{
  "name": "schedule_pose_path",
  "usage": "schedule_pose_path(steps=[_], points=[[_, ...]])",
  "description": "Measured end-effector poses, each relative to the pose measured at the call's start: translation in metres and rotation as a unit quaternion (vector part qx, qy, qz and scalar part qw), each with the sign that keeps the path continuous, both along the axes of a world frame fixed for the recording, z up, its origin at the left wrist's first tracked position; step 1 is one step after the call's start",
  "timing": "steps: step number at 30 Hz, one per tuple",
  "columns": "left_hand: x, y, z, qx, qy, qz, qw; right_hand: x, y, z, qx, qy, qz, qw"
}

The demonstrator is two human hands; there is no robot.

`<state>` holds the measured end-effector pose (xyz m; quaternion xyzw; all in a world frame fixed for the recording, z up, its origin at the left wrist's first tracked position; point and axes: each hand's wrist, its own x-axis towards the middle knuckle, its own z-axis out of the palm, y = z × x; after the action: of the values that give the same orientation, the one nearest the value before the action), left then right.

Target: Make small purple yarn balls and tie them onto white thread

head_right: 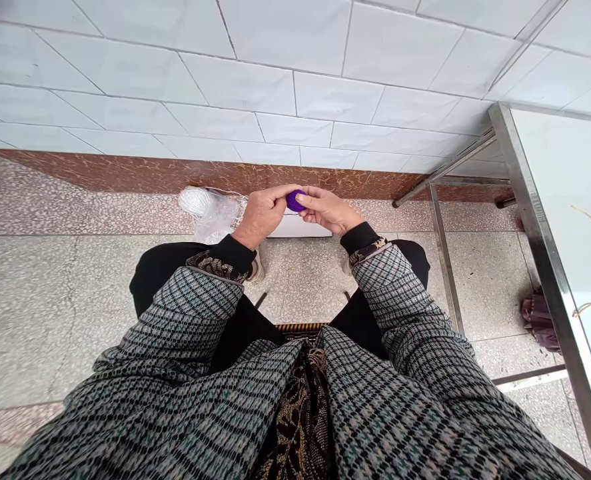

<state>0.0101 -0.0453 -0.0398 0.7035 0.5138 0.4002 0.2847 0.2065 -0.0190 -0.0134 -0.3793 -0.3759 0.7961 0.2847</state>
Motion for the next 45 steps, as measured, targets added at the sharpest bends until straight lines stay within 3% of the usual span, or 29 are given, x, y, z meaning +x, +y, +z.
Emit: schedule_pose_path(steps=[3, 6, 10, 12, 15, 19, 21, 23, 26, 28, 30, 33, 36, 39, 42, 45], points=[[-0.004, 0.000, 0.006, 0.005, 0.032, 0.000, 0.999, 0.002, 0.001, 0.003, 0.024, -0.049, -0.010, 0.998], [-0.012, 0.003, 0.010, -0.001, 0.046, -0.004, 0.999, 0.008, 0.001, 0.009, 0.056, -0.080, 0.027, 0.995], [-0.014, 0.006, 0.010, -0.025, 0.042, -0.011, 0.999, 0.013, 0.002, 0.015, 0.095, -0.037, 0.057, 0.993], [-0.010, 0.005, 0.007, -0.044, 0.037, -0.029, 0.998, 0.013, 0.004, 0.014, 0.122, -0.012, 0.019, 0.992], [-0.004, 0.001, 0.006, -0.074, 0.054, -0.105, 0.990, 0.011, 0.009, 0.008, 0.159, -0.028, -0.057, 0.985], [-0.004, -0.004, 0.011, -0.081, 0.075, -0.197, 0.974, 0.006, 0.011, 0.001, 0.209, -0.179, -0.115, 0.954], [-0.008, -0.004, 0.015, -0.054, 0.073, -0.191, 0.977, 0.005, 0.008, 0.001, 0.223, -0.268, -0.078, 0.934], [-0.012, -0.002, 0.018, -0.028, 0.069, -0.159, 0.985, 0.006, 0.004, 0.005, 0.214, -0.312, 0.019, 0.926], [-0.017, 0.001, 0.020, -0.024, 0.057, -0.124, 0.990, 0.012, 0.000, 0.013, 0.172, -0.243, 0.182, 0.937], [-0.017, 0.003, 0.020, -0.039, 0.048, -0.109, 0.992, 0.017, 0.001, 0.017, 0.149, -0.143, 0.215, 0.954], [-0.015, 0.003, 0.020, -0.054, 0.041, -0.093, 0.993, 0.021, 0.004, 0.018, 0.142, -0.052, 0.170, 0.974], [-0.010, 0.000, 0.019, -0.071, 0.036, -0.111, 0.991, 0.023, 0.010, 0.015, 0.146, 0.011, 0.040, 0.988], [-0.006, -0.004, 0.019, -0.086, 0.048, -0.187, 0.977, 0.019, 0.015, 0.009, 0.158, -0.022, -0.061, 0.985], [-0.005, -0.008, 0.021, -0.085, 0.060, -0.243, 0.965, 0.013, 0.016, 0.003, 0.182, -0.138, -0.111, 0.967], [-0.008, -0.008, 0.024, -0.073, 0.059, -0.241, 0.966, 0.010, 0.013, 0.002, 0.222, -0.282, -0.057, 0.932], [-0.014, -0.006, 0.027, -0.052, 0.056, -0.185, 0.980, 0.010, 0.007, 0.008, 0.227, -0.329, 0.089, 0.912]])
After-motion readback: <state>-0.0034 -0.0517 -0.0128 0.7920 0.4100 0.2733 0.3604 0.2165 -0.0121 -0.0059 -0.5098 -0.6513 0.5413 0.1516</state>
